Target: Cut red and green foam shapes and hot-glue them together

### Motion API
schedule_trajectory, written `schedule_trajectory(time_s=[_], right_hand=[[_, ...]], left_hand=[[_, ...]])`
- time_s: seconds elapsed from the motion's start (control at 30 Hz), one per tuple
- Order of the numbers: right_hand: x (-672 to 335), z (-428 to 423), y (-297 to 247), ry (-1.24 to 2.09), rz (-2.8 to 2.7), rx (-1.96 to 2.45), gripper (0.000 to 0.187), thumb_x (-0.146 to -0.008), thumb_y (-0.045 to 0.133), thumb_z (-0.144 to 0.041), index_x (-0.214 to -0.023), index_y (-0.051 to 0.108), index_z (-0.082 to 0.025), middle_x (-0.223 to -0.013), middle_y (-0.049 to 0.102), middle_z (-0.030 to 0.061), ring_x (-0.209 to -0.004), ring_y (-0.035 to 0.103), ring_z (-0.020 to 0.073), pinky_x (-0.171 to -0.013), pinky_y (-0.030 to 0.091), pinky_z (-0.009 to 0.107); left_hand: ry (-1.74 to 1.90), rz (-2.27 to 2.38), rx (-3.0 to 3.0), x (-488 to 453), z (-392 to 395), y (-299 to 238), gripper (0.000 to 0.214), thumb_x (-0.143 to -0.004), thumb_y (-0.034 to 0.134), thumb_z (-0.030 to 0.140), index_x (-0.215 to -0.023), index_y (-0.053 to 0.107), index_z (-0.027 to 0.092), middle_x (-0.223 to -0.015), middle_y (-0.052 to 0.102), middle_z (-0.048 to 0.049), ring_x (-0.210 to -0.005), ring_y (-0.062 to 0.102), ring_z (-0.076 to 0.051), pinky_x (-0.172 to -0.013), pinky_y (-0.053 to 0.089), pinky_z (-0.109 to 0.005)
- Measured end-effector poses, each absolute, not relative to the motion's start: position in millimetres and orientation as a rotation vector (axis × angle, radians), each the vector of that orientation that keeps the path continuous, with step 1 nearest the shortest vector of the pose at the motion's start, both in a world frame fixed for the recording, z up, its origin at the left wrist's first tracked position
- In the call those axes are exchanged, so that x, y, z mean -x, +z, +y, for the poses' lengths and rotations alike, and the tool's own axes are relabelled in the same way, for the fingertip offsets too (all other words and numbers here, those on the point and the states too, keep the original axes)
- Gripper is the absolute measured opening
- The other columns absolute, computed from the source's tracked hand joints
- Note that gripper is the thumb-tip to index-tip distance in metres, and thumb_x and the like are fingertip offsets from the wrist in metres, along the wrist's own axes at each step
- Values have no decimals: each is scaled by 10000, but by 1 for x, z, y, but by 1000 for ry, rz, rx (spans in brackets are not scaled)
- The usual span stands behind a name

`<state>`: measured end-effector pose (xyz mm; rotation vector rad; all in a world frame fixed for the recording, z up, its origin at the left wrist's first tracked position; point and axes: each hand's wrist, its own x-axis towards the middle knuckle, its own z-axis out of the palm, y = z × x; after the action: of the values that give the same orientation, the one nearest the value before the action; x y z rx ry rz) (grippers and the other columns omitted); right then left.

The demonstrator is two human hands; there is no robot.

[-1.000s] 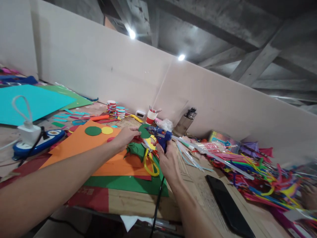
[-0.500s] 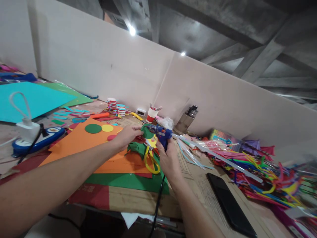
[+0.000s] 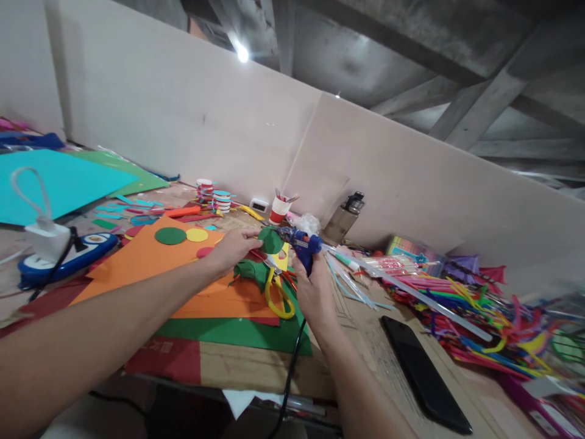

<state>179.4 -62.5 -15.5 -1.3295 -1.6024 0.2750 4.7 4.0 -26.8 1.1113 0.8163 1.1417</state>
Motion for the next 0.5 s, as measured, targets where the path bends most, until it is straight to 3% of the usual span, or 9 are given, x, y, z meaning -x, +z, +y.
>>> schedule_trajectory(time_s=[0.23, 0.5], right_hand=[[-180, -63, -14, 273, -1584, 1342, 329, -903, 498, -341, -1176, 560, -169, -1128, 650, 111, -1002, 596, 243, -908, 431, 385], [-183, -62, -16, 265, -1576, 1358, 376, -906, 509, -329, -1249, 525, -176, -1175, 637, 117, -1044, 584, 257, -923, 417, 399]], left_hand=[[1186, 805, -1104, -3, 2, -24, 250, -669, 662, 185, -908, 712, 130, -724, 719, -44, -577, 667, -163, -551, 532, -259], [1234, 847, -1105, -1, -1, -16, 179, -692, 629, 163, -856, 686, 119, -599, 681, -31, -533, 650, -154, -524, 508, -232]])
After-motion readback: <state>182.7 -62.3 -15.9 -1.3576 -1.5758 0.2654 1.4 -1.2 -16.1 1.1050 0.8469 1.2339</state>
